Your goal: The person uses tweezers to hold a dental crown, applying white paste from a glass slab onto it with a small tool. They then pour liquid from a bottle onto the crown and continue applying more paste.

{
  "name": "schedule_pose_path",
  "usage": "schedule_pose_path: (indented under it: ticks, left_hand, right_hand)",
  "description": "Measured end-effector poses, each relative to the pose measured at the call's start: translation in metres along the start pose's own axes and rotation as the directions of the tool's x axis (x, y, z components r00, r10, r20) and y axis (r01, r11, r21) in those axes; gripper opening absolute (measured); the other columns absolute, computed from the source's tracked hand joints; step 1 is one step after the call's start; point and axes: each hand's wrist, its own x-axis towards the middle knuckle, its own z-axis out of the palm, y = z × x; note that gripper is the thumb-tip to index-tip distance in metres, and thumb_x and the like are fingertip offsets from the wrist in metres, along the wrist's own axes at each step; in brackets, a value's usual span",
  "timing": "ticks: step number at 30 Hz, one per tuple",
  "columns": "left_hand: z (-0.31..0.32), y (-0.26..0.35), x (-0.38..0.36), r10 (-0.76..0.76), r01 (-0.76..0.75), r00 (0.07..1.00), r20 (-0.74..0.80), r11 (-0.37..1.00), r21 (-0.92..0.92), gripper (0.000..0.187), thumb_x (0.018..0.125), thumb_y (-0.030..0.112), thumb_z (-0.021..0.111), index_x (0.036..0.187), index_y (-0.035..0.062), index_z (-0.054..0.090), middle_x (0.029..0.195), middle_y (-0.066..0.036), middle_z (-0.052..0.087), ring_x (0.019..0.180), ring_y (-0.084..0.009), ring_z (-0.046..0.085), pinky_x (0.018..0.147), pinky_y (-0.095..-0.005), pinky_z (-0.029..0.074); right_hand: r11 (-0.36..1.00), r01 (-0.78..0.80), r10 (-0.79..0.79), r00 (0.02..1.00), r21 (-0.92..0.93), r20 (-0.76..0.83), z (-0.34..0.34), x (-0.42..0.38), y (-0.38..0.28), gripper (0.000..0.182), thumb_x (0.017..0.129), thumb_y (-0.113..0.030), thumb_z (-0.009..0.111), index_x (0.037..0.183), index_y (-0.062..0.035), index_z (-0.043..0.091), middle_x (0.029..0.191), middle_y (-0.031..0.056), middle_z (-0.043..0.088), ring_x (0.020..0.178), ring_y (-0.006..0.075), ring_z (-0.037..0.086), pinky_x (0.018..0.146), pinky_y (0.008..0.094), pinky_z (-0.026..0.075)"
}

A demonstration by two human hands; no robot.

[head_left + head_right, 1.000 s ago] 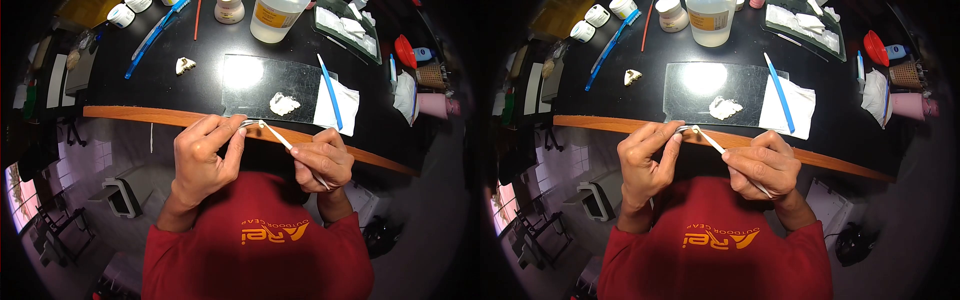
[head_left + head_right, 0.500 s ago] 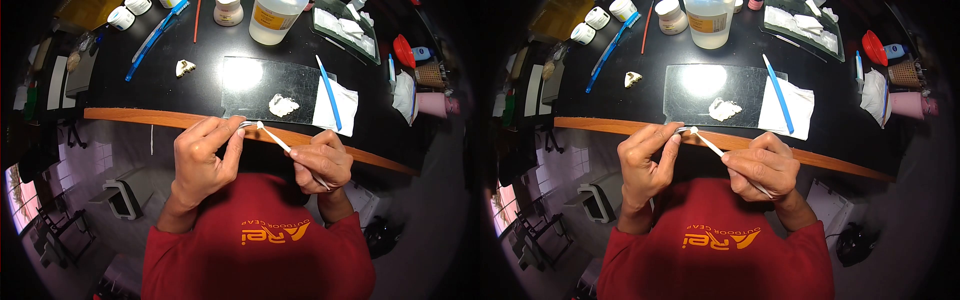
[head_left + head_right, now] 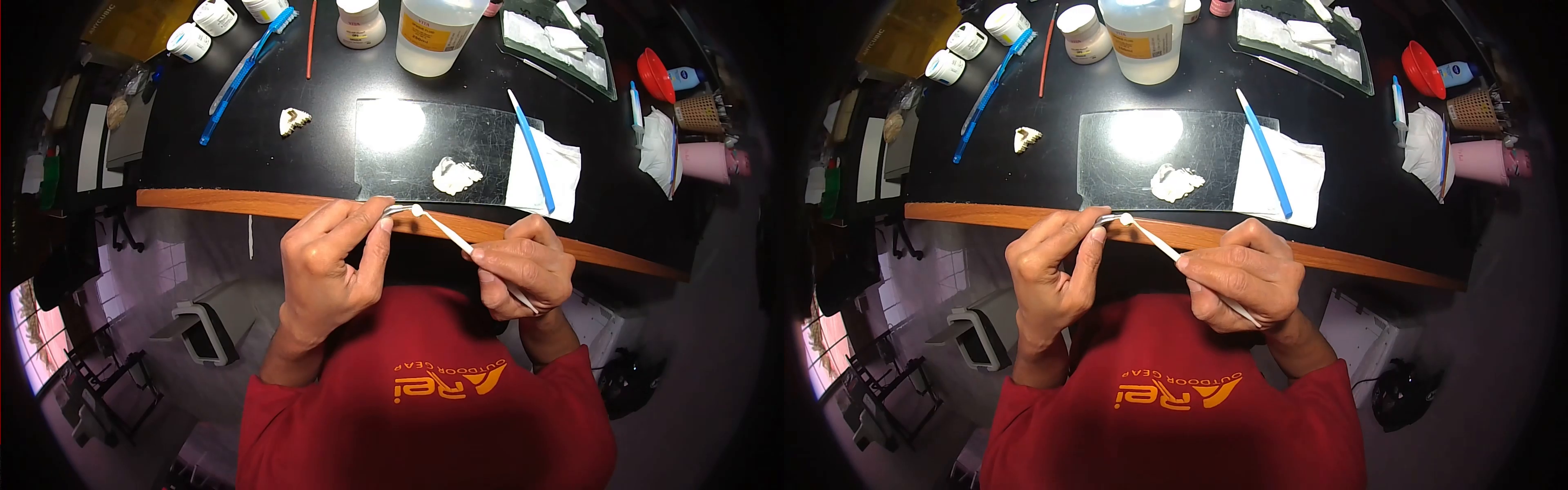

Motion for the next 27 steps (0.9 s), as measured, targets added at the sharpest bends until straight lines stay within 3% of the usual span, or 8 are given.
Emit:
schedule_pose_path:
  ticks: [8,11,17,20,23,27]
  left_hand:
    - [-0.0009,0.0005,0.0002,0.003,-0.003,1.000,0.009,1.000,0.014,0.020,0.089,-0.002,0.078,0.109,-0.0030,0.080,0.084,-0.014,0.074,0.072,-0.0278,0.072,0.067,-0.0357,0.056]
    - [-0.0012,0.0012,0.0002,-0.008,0.008,1.000,0.008,1.000,0.004,0.020,0.089,-0.002,0.077,0.109,-0.0029,0.080,0.084,-0.014,0.074,0.072,-0.0277,0.072,0.067,-0.0356,0.056]
    - [-0.0013,0.0020,0.0002,-0.014,0.014,1.000,0.012,1.000,0.010,0.020,0.089,-0.002,0.077,0.110,-0.0028,0.080,0.084,-0.014,0.074,0.072,-0.0275,0.073,0.067,-0.0355,0.056]
    - [-0.0014,0.0020,0.0003,-0.011,0.010,1.000,0.009,1.000,0.013,0.020,0.089,-0.002,0.077,0.110,-0.0028,0.080,0.084,-0.014,0.075,0.072,-0.0275,0.073,0.067,-0.0357,0.056]
    - [-0.0012,0.0018,0.0005,-0.007,0.007,1.000,0.010,1.000,0.013,0.021,0.089,-0.002,0.077,0.110,-0.0026,0.080,0.084,-0.014,0.074,0.072,-0.0277,0.073,0.067,-0.0359,0.056]
    - [-0.0018,0.0030,0.0009,-0.011,0.011,1.000,0.013,1.000,0.020,0.020,0.090,-0.002,0.077,0.110,-0.0023,0.080,0.084,-0.014,0.074,0.072,-0.0278,0.072,0.067,-0.0359,0.056]
  right_hand:
    - [1.000,0.012,-0.012,1.000,0.000,0.011,0.0001,-0.0038,0.0012,0.026,0.080,0.001,0.071,0.103,-0.0058,0.081,0.081,0.0032,0.081,0.066,0.0133,0.053,0.060,0.0267,0.043]
    - [1.000,-0.006,0.006,1.000,-0.014,-0.004,0.0010,0.0008,0.0000,0.023,0.077,0.002,0.077,0.097,-0.0040,0.084,0.076,0.0028,0.077,0.062,0.0142,0.056,0.055,0.0270,0.044]
    - [1.000,-0.020,0.020,1.000,0.008,-0.014,0.0012,-0.0002,-0.0008,0.025,0.076,0.003,0.076,0.098,-0.0038,0.084,0.073,0.0016,0.074,0.061,0.0143,0.056,0.054,0.0270,0.044]
    - [1.000,-0.024,0.024,1.000,-0.009,0.000,-0.0006,-0.0042,-0.0003,0.028,0.078,0.002,0.069,0.102,-0.0056,0.081,0.079,0.0029,0.080,0.063,0.0129,0.053,0.060,0.0266,0.045]
    - [1.000,-0.016,0.016,1.000,0.003,-0.024,0.0009,-0.0014,-0.0004,0.023,0.076,0.002,0.076,0.097,-0.0046,0.084,0.071,0.0009,0.073,0.061,0.0142,0.056,0.054,0.0266,0.044]
    - [1.000,-0.004,0.004,1.000,-0.008,-0.013,0.0019,-0.0012,-0.0005,0.023,0.076,0.002,0.074,0.097,-0.0052,0.083,0.074,0.0013,0.075,0.062,0.0138,0.055,0.056,0.0265,0.044]
